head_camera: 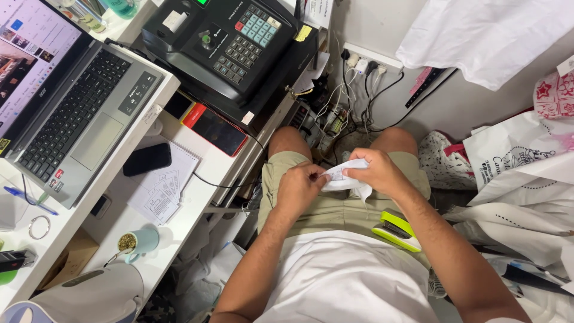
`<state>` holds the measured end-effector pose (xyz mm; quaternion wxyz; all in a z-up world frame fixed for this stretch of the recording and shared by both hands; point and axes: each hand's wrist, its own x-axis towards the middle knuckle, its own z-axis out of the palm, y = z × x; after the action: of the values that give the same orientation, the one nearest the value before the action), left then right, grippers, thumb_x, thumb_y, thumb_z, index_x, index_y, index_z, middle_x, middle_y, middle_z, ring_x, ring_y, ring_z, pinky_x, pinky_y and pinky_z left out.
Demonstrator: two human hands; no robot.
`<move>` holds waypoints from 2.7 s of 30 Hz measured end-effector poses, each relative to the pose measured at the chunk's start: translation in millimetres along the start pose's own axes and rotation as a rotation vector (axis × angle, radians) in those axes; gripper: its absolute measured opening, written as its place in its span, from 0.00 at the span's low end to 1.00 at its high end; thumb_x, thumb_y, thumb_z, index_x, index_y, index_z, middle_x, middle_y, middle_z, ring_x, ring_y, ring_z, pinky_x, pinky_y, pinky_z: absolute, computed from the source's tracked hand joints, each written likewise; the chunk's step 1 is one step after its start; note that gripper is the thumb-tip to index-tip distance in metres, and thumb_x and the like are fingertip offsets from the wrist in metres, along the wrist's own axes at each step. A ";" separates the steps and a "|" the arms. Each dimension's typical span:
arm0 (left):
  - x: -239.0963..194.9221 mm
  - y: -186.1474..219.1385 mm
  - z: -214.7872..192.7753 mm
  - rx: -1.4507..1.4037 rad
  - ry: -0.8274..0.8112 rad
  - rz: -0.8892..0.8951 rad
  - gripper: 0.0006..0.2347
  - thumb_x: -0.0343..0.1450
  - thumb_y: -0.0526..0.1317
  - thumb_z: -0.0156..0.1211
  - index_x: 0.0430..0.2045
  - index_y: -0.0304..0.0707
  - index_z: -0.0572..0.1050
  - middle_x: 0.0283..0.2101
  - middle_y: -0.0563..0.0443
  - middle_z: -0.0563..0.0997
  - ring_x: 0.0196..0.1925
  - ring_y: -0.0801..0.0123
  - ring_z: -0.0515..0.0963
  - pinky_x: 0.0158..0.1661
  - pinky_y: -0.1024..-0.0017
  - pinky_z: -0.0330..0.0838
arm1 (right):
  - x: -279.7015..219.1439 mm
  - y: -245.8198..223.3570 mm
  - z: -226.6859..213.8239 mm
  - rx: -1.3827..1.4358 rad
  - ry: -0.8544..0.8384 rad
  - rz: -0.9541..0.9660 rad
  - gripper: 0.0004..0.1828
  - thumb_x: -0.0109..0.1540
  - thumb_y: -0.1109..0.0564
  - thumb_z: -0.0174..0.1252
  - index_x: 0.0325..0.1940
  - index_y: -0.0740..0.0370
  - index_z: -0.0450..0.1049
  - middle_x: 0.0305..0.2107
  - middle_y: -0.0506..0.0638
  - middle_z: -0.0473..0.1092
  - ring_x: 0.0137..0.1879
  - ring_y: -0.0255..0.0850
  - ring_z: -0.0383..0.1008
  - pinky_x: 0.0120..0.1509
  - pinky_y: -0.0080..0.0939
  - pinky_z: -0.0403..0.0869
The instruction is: The person is stapling paper tags or receipts onto white plastic shopping bags at a checkout counter.
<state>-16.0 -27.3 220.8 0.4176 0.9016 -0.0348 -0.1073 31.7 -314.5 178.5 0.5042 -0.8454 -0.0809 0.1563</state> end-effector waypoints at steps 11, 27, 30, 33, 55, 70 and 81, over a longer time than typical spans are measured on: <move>14.6 -11.1 12.7 -0.043 0.054 0.020 0.08 0.82 0.46 0.76 0.51 0.53 0.98 0.47 0.50 0.95 0.56 0.43 0.98 0.60 0.42 0.93 | -89.5 -47.8 -64.1 -0.189 0.043 0.189 0.63 0.66 0.18 0.80 0.93 0.60 0.75 0.77 0.76 0.79 0.84 0.70 0.79 0.87 0.76 0.80; 23.8 5.8 54.9 0.324 -0.030 0.297 0.09 0.84 0.44 0.73 0.55 0.54 0.97 0.49 0.55 0.91 0.40 0.49 0.94 0.38 0.43 0.90 | -149.1 -26.8 -88.7 -0.507 -0.070 0.402 0.53 0.62 0.35 0.89 0.90 0.40 0.78 0.73 0.42 0.80 0.70 0.45 0.89 0.69 0.52 0.85; 23.2 5.7 58.6 0.317 -0.053 0.308 0.10 0.84 0.46 0.72 0.53 0.55 0.97 0.48 0.51 0.92 0.44 0.44 0.96 0.44 0.43 0.92 | -124.5 -57.2 -104.1 -0.569 0.042 0.088 0.52 0.61 0.40 0.91 0.87 0.52 0.80 0.63 0.52 0.82 0.63 0.54 0.91 0.63 0.57 0.89; 20.5 12.2 53.3 0.280 -0.063 0.322 0.10 0.84 0.47 0.71 0.52 0.53 0.97 0.46 0.48 0.93 0.46 0.44 0.98 0.48 0.47 0.95 | -84.9 -46.2 -107.8 -0.342 0.138 0.046 0.57 0.57 0.44 0.94 0.88 0.54 0.79 0.67 0.62 0.85 0.73 0.63 0.87 0.76 0.63 0.85; 25.5 4.5 55.0 0.119 -0.145 0.364 0.10 0.84 0.45 0.71 0.50 0.46 0.97 0.44 0.45 0.93 0.48 0.43 0.97 0.48 0.48 0.93 | -47.1 -106.5 -94.5 -0.937 -0.304 -0.183 0.48 0.69 0.22 0.76 0.88 0.44 0.82 0.65 0.48 0.84 0.71 0.49 0.82 0.70 0.62 0.78; 26.4 11.6 61.1 0.084 -0.084 0.306 0.12 0.82 0.47 0.74 0.52 0.44 0.97 0.44 0.42 0.95 0.48 0.39 0.98 0.49 0.43 0.94 | -26.4 -24.4 -62.3 -1.249 -0.250 -0.433 0.42 0.58 0.18 0.78 0.67 0.42 0.86 0.53 0.42 0.85 0.63 0.47 0.83 0.61 0.61 0.78; 25.4 -12.5 73.7 -0.357 -0.096 0.453 0.30 0.75 0.45 0.93 0.71 0.30 0.89 0.60 0.29 0.94 0.70 0.29 0.93 0.70 0.39 0.87 | -17.5 -21.1 -61.3 -1.067 -0.291 -0.429 0.39 0.62 0.18 0.78 0.64 0.43 0.88 0.50 0.44 0.88 0.63 0.52 0.88 0.59 0.65 0.85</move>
<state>-8.0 -78.0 160.9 0.5808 0.7770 -0.2358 -0.0584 36.9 -360.2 227.3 0.0134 -0.9167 -0.3858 0.1030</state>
